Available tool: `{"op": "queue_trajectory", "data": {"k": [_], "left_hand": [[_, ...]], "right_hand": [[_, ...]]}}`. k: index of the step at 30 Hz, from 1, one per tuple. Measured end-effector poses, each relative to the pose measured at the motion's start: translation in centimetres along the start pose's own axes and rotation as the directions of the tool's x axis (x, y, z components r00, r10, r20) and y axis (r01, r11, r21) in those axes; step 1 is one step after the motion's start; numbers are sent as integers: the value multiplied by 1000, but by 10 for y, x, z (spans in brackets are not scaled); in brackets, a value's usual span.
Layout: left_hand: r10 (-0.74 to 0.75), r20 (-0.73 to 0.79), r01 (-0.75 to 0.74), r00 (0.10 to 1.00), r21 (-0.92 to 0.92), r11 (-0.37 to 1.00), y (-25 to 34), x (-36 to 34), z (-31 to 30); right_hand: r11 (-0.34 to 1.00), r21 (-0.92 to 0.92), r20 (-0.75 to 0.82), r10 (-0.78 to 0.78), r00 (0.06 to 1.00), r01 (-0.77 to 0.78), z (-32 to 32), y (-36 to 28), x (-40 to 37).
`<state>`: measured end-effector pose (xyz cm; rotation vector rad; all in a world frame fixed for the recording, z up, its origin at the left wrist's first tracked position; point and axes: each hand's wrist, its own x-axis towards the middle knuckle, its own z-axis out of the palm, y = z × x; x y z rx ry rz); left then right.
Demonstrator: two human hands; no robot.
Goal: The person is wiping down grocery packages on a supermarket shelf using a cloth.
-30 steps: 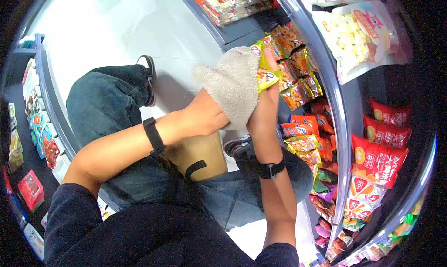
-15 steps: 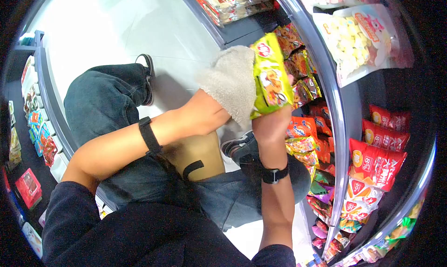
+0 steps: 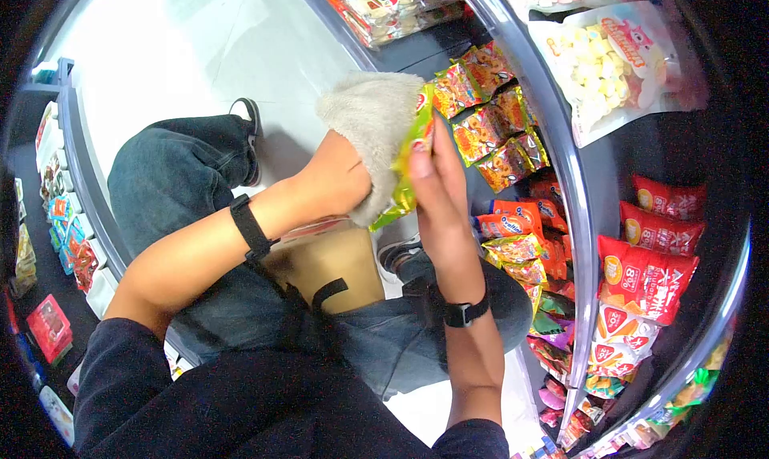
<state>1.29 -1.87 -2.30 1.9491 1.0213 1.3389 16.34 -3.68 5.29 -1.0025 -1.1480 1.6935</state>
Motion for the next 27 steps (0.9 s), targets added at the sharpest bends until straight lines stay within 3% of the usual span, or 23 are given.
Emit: {"op": "queue_trajectory", "data": {"k": [2, 4, 5, 6, 8, 9, 10, 11, 12, 13, 16, 17, 21, 22, 23, 24, 26, 27], "left_hand": [[-12, -40, 13, 999, 22, 1000, -7, -3, 7], [-221, 186, 258, 957, -211, 943, -13, -7, 11], [-365, 166, 393, 916, -554, 734, 0, -7, 9], [-358, 173, 391, 917, -557, 733, 3, -8, 6], [-397, 326, 513, 858, -598, 616, 8, -8, 1], [-639, 344, 639, 688, -705, 309, 33, 3, -6], [-584, 442, 677, 681, -685, 271, 22, -6, -9], [-605, 439, 624, 664, -771, 126, 14, -9, -3], [-623, 446, 554, 643, -832, -23, 4, -12, 6], [-567, 381, 589, 730, -771, 241, -17, -27, 13], [-658, 369, 651, 657, -718, 247, -17, -17, 13], [-698, 406, 676, 590, -721, 153, -16, -16, 13], [-661, 328, 603, 675, -762, 237, -19, 2, 17], [-645, 292, 666, 707, -582, 466, -14, 5, 14], [-614, 260, 665, 745, -353, 658, -6, 9, 13], [-603, 272, 661, 750, -353, 662, 3, 13, 16], [-710, 260, 666, 655, -643, 379, 20, 20, 24], [-707, 241, 668, 665, -614, 419, 4, 16, 27]], "right_hand": [[980, -147, 49, -130, 990, 136, 4, -5, 3], [985, -86, 26, -148, 989, 150, 8, -7, 3], [952, -194, 72, -229, 971, 239, 5, -3, 6], [898, -295, 124, -302, 945, 326, 4, -1, 7], [874, -371, 187, -262, 947, 315, 5, 3, 6], [853, -387, 222, -282, 933, 350, 3, 9, 8], [832, -405, 252, -299, 921, 380, 1, 15, 10], [869, -368, 238, -256, 937, 331, 2, 20, 9], [821, -444, 254, -268, 929, 358, -2, 24, 9], [830, -438, 235, -265, 935, 346, -1, 25, 7], [754, -546, 204, -303, 931, 365, -7, 21, 0], [740, -567, 187, -312, 932, 362, -11, 23, -3], [741, -575, 146, -323, 935, 346, -25, 22, -15], [735, -586, 130, -331, 935, 342, -28, 21, -17], [809, -484, 117, -318, 941, 334, -30, 23, -19], [871, -370, 108, -306, 946, 323, -33, 24, -21], [856, -407, 93, -308, 947, 318, -38, 24, -29], [834, -433, 25, -369, 929, 343, -38, 22, -34]]}}
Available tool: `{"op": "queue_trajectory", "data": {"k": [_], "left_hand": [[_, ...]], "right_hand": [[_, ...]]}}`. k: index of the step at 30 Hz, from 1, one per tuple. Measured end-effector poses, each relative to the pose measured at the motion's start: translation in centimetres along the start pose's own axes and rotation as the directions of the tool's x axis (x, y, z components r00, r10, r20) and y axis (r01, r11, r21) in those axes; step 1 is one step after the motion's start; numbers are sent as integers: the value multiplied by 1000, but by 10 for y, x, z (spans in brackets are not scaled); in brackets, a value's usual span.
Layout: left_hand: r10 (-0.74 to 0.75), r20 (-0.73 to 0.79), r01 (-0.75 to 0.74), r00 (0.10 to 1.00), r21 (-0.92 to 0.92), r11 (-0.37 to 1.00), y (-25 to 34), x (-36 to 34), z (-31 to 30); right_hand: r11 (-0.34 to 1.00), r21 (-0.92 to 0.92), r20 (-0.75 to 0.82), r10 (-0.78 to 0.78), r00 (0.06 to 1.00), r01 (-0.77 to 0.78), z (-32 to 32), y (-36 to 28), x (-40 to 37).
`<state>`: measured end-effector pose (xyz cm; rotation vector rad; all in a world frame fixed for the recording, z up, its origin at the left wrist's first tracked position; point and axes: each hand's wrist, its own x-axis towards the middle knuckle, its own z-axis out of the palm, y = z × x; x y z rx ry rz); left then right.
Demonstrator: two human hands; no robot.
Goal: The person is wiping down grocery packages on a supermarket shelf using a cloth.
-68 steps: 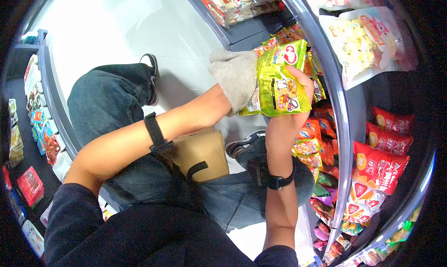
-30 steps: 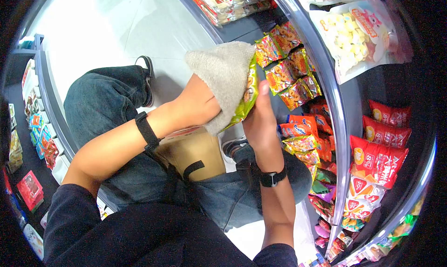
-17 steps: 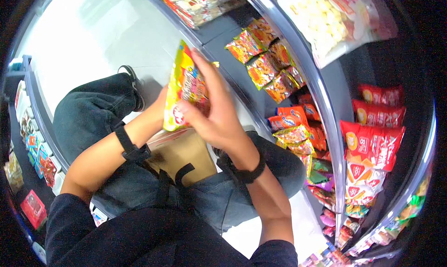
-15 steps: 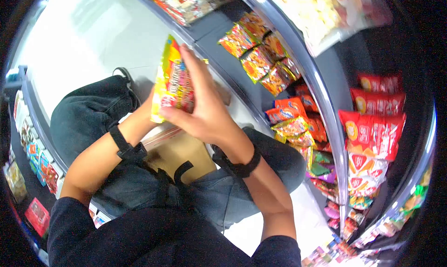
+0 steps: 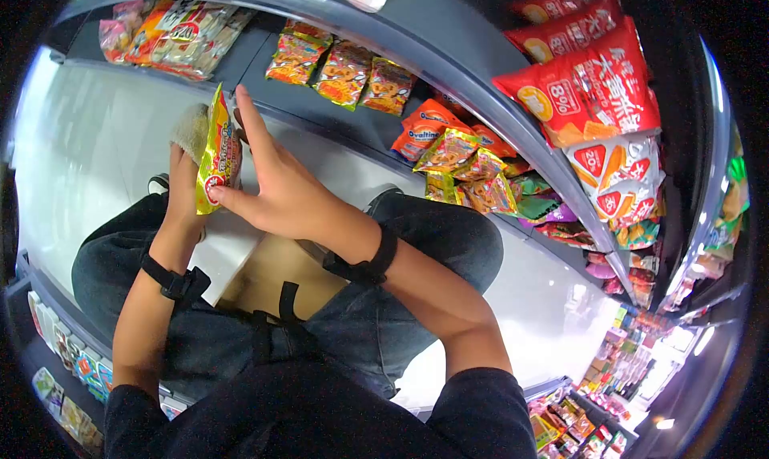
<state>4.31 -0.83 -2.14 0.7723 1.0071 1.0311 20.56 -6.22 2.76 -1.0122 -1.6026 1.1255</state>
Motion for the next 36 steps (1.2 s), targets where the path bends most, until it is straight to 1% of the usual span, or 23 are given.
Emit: {"op": "queue_trajectory", "data": {"k": [1, 2, 3, 4, 5, 7, 11, 14, 15, 17, 19, 20, 21, 22, 23, 24, 25, 26, 29, 33, 34, 35, 36], "left_hand": [[-3, 14, 3, 1000, 7, 1000, -4, 2, 1], [8, -29, -7, 1000, 48, 999, -6, 2, 4], [22, -71, -15, 997, 89, 996, -7, 2, 7], [62, -26, -56, 998, 182, 982, -8, 0, 8], [56, -14, -52, 998, 189, 981, -9, -2, 9], [-137, -41, 142, 990, 144, 979, -12, -3, 10], [-176, -23, 176, 984, 235, 956, -27, -3, 10], [-221, -2, 218, 975, 185, 958, -26, -4, 14], [-242, 8, 237, 970, 174, 956, -24, -5, 17], [-223, 20, 216, 975, 191, 958, -27, -4, 14], [-225, 45, 219, 973, 107, 970, -28, -5, 11], [-194, 47, 188, 980, 118, 975, -32, -4, 8], [-194, 38, 188, 980, 122, 974, -34, -2, 4], [-173, 73, 162, 982, 137, 977, -38, 0, 0], [-153, 105, 137, 983, 149, 979, -40, 0, -4], [-158, 94, 143, 983, 150, 978, -37, -2, -1], [-163, 125, 139, 979, 182, 974, -31, -1, 5], [-166, 158, 130, 973, 214, 968, -27, 2, 9], [-162, 118, 139, 980, 180, 974, -33, 8, 7], [-199, 107, 175, 974, 196, 965, -35, 4, 10], [-207, 58, 195, 977, 159, 968, -34, 3, 14], [-212, 7, 210, 977, 121, 970, -33, 3, 17], [-209, 2, 207, 978, 119, 971, -34, 3, 16]], "right_hand": [[999, -31, -89, -28, 996, 25, -3, -2, -3], [999, -34, -105, -30, 994, 26, -8, -2, -6], [949, -311, -28, -59, 998, 47, -14, -2, -10], [824, -561, 53, -59, 997, 79, -20, -2, -13], [825, -561, 38, -57, 998, 69, -24, -1, -17], [678, -711, 55, -212, 976, 188, -32, 3, -22], [739, -662, -18, -188, 982, 129, -52, 18, -36], [722, -684, -75, 70, 995, -102, -79, 6, -47], [722, -684, -79, 71, 994, -105, -88, 8, -51], [706, -701, -182, -36, 983, -104, -108, 15, -60], [631, -741, -258, 50, 965, -231, -131, 14, -72], [609, -751, -277, 59, 959, -254, -143, 16, -80], [534, -795, -294, 79, 953, -289, -156, 19, -90], [452, -832, -311, 99, 945, -321, -169, 21, -99], [369, -843, -345, 189, 920, -391, -179, 13, -105], [343, -792, -430, 277, 860, -506, -188, 10, -109], [359, -770, -467, 245, 849, -527, -204, 19, -122], [321, -760, -502, 264, 824, -566, -217, 22, -131], [202, -705, -593, 359, 721, -680, -252, 27, -157], [266, -613, -639, 387, 665, -744, -298, 61, -193], [230, -609, -646, 411, 643, -759, -306, 68, -199], [230, -611, -644, 411, 645, -758, -306, 71, -201], [185, -643, -651, 380, 657, -744, -306, 74, -201]]}}
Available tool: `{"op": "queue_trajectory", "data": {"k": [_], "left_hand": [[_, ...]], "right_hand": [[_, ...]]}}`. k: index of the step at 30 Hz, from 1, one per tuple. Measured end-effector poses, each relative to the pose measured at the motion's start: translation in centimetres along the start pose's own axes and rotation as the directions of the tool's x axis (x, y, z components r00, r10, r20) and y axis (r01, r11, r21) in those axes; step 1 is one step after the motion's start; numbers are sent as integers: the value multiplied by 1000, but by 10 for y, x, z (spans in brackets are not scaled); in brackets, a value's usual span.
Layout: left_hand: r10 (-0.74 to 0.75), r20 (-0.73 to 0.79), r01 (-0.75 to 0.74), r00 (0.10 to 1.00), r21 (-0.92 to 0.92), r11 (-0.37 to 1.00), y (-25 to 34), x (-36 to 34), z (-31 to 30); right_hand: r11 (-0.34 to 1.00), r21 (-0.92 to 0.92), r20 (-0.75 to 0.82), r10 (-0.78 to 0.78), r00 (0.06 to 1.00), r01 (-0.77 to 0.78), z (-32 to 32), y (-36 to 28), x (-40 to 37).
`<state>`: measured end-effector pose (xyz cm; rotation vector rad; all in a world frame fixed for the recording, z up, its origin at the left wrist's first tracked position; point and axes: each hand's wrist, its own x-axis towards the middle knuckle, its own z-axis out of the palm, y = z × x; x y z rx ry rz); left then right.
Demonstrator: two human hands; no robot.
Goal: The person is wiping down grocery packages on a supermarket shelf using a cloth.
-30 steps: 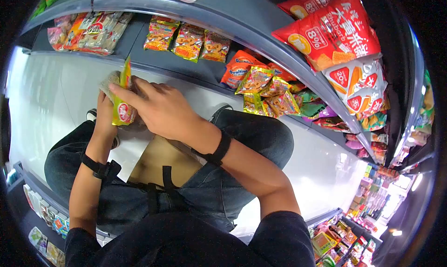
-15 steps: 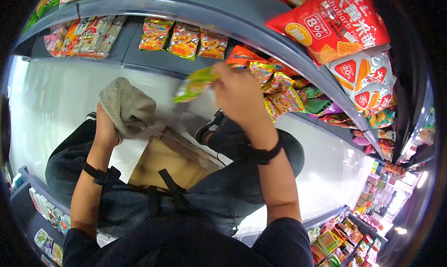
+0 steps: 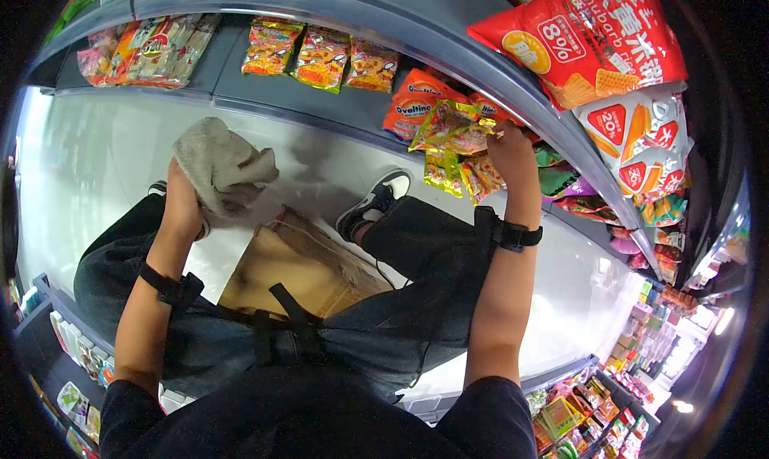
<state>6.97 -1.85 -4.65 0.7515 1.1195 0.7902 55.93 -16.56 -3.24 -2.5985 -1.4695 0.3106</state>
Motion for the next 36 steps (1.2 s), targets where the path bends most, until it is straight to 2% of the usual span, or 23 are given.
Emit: {"op": "queue_trajectory", "data": {"k": [1, 3, 7, 9, 10, 13, 15, 18, 19, 21, 23, 25, 27, 29, 31, 33, 34, 35, 36], "left_hand": [[-12, -6, 12, 1000, -10, 1000, -2, 1, -2], [-16, -21, 15, 1000, -21, 1000, -6, 4, -6], [35, -44, -35, 998, 16, 999, -8, -4, -4], [61, 20, -63, 998, 75, 995, 3, -11, 4], [92, 54, -96, 994, 63, 993, 4, -13, 4], [61, -21, -60, 998, 13, 998, 14, -19, 11], [94, -25, -94, 995, 7, 996, 17, -19, 8], [10, 26, -7, 1000, -150, 989, 28, -27, 10], [10, 5, -9, 1000, -169, 986, 29, -28, 9], [-115, 14, 114, 993, -290, 950, 31, -26, 5], [-127, 18, 125, 992, -368, 921, 32, -27, 4], [-187, 43, 187, 981, -434, 881, 35, -30, 4], [-178, 55, 181, 982, -522, 834, 33, -30, 5], [-250, 68, 244, 966, -570, 785, 37, -32, 5], [-218, 72, 220, 973, -570, 791, 28, -32, 4], [-96, 84, 125, 992, -505, 854, 27, -36, 3], [-38, 113, 90, 993, -503, 859, 25, -36, -1], [-33, 96, 78, 995, -513, 855, 23, -36, -2], [-70, 56, 89, 996, -522, 848, 23, -35, -2]], "right_hand": [[998, -54, -33, -14, 999, 13, 4, -1, 2], [1000, -19, -35, -23, 999, 22, 12, -4, 7], [998, -56, 82, -34, 996, 38, 0, -41, 5], [998, 40, 137, 47, 989, -52, -7, -60, 2], [998, 60, 106, 20, 994, -27, -5, -62, 3], [998, 11, 114, -69, 991, 68, 4, -76, 7], [992, 54, 160, -118, 980, 110, 4, -98, 5], [991, 92, 266, -120, 956, 99, 7, -133, 6], [989, 80, 277, -139, 951, 121, 10, -143, 7], [983, 129, 295, -161, 942, 128, 14, -166, 11], [974, 180, 289, -185, 939, 136, 20, -188, 14], [942, 142, 239, -331, 913, 304, 30, -209, 26], [947, 88, 317, -320, 893, 308, 25, -251, 27], [900, 217, 208, -420, 883, 377, 34, -280, 28], [866, 238, 205, -487, 849, 439, 38, -309, 23], [791, 352, 228, -592, 773, 501, 46, -330, 26], [826, 340, 352, -556, 753, 451, 44, -341, 33], [817, 341, 357, -569, 740, 464, 46, -349, 41], [839, 403, 437, -527, 729, 365, 51, -358, 50]]}}
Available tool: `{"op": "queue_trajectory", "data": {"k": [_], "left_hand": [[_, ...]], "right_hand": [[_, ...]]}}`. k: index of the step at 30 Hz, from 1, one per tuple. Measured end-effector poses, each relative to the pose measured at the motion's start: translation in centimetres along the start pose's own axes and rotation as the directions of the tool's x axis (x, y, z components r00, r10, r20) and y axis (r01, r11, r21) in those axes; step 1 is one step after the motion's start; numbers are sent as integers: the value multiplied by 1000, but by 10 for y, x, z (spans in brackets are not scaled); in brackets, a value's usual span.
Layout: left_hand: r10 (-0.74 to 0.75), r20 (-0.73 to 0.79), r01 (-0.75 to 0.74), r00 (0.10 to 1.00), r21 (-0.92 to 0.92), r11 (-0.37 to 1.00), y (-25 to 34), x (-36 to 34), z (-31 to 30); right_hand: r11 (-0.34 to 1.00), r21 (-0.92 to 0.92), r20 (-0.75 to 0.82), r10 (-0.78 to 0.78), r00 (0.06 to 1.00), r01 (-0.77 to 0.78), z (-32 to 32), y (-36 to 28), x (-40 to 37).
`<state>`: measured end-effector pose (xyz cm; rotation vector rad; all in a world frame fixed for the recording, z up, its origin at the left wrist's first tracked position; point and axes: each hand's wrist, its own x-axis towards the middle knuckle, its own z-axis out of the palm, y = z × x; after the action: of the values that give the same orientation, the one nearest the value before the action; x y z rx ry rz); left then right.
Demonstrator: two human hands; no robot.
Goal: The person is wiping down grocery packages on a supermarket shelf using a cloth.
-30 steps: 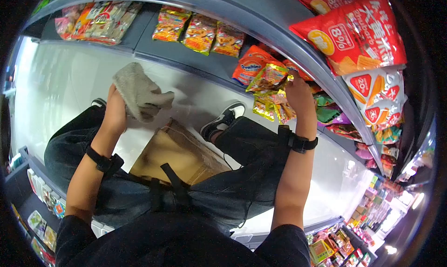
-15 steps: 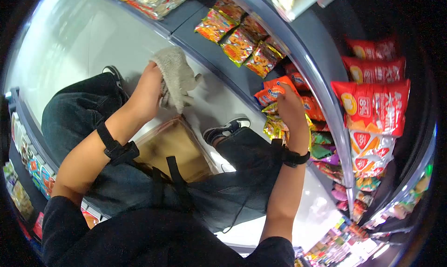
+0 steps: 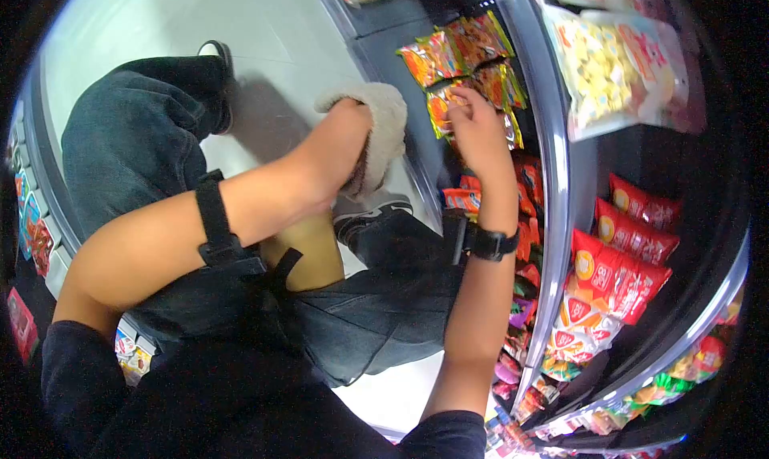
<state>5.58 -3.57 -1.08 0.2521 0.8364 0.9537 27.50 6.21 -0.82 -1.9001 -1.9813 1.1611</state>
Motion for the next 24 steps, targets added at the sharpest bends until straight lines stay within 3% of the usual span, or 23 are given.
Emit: {"op": "queue_trajectory", "data": {"k": [1, 3, 6, 8, 9, 12, 17, 20, 21, 22, 24], "left_hand": [[-13, -54, 12, 998, -10, 1000, 1, 1, 0], [21, -134, -25, 991, -27, 999, 7, 2, -1], [57, -243, -45, 968, 54, 998, 23, -7, -5], [85, -299, -41, 950, 151, 988, 25, -2, -12], [117, -338, -34, 934, 240, 970, 26, 0, -14], [77, -331, -14, 941, 189, 982, 34, 2, -15], [140, -348, -79, 927, 183, 980, 25, 16, -15], [219, -330, -171, 918, 169, 971, 15, 26, -14], [275, -328, -228, 904, 175, 958, 12, 28, -13], [285, -296, -278, 912, 66, 958, 8, 28, -12], [265, -280, -264, 923, 42, 964, 11, 25, -13]], "right_hand": [[993, 102, 73, 58, 996, -65, 0, 0, 16], [980, 158, 41, 119, 992, -125, 5, 26, 58], [973, 121, 14, 195, 981, -195, 24, 62, 107], [959, -105, -27, 260, 965, -261, 42, 95, 136], [960, -99, -19, 262, 965, -262, 49, 102, 146], [917, -367, -75, 140, 987, -158, 65, 107, 182], [866, -460, -126, 153, 980, -195, 94, 106, 201], [723, -608, -284, 186, 941, -327, 106, 70, 185], [728, -605, -284, 181, 942, -322, 107, 69, 184], [709, -631, -260, 189, 947, -315, 107, 68, 183], [681, -661, -232, 216, 948, -317, 104, 70, 183]]}}
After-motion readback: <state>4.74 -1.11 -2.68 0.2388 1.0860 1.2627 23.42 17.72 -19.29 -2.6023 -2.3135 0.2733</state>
